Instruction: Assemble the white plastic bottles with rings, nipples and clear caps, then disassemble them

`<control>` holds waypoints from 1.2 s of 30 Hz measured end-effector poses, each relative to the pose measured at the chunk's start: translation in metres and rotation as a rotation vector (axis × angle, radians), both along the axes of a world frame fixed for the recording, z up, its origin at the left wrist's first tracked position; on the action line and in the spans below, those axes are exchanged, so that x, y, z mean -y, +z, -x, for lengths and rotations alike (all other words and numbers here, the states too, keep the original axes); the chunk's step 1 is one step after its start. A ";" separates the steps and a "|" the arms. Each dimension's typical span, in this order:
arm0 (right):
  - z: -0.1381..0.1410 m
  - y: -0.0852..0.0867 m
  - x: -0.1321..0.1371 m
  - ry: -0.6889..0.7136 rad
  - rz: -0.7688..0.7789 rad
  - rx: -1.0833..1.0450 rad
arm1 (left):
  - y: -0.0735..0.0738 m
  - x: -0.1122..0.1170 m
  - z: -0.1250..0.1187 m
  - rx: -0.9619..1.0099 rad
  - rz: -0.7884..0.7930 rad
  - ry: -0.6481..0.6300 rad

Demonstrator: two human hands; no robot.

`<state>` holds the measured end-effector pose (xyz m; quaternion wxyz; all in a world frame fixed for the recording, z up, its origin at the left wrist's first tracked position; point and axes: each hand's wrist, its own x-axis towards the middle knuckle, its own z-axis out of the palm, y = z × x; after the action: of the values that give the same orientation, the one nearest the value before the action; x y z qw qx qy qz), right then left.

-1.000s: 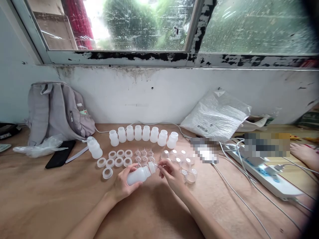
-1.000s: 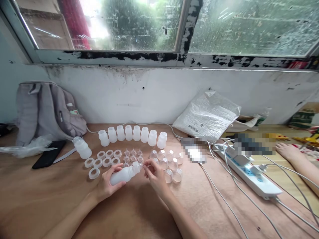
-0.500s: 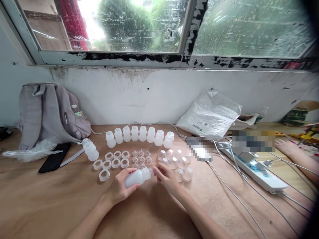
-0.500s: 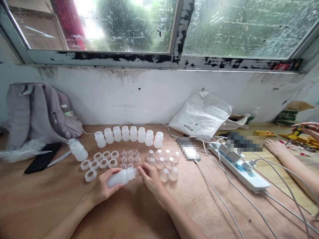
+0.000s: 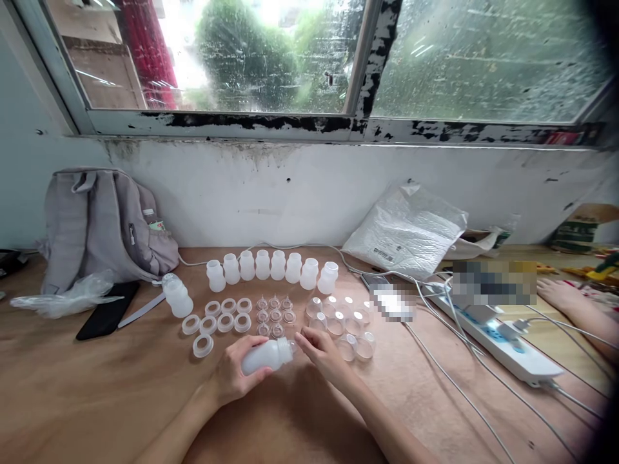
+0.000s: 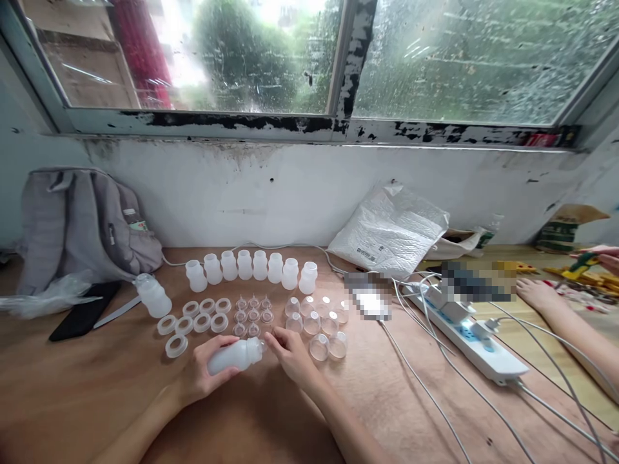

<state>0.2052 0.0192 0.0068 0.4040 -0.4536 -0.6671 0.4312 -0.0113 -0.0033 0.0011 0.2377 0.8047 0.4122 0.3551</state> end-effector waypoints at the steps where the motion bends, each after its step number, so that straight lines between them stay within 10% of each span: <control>1: 0.001 -0.001 0.000 -0.007 0.008 -0.002 | -0.001 0.000 -0.001 0.007 0.008 0.001; 21: 0.012 0.006 0.013 -0.120 -0.054 -0.101 | 0.018 0.001 -0.001 0.078 0.243 -0.046; 31: 0.020 0.025 0.025 0.202 0.284 -0.453 | 0.002 0.004 -0.013 0.510 0.745 -0.227; 36: 0.026 0.017 0.026 0.067 0.259 -0.458 | 0.011 0.014 -0.017 0.290 0.405 -0.072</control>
<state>0.1791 -0.0066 0.0236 0.4686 -0.3698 -0.5121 0.6176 0.0059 -0.0178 0.0123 0.4630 0.6954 0.4077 0.3685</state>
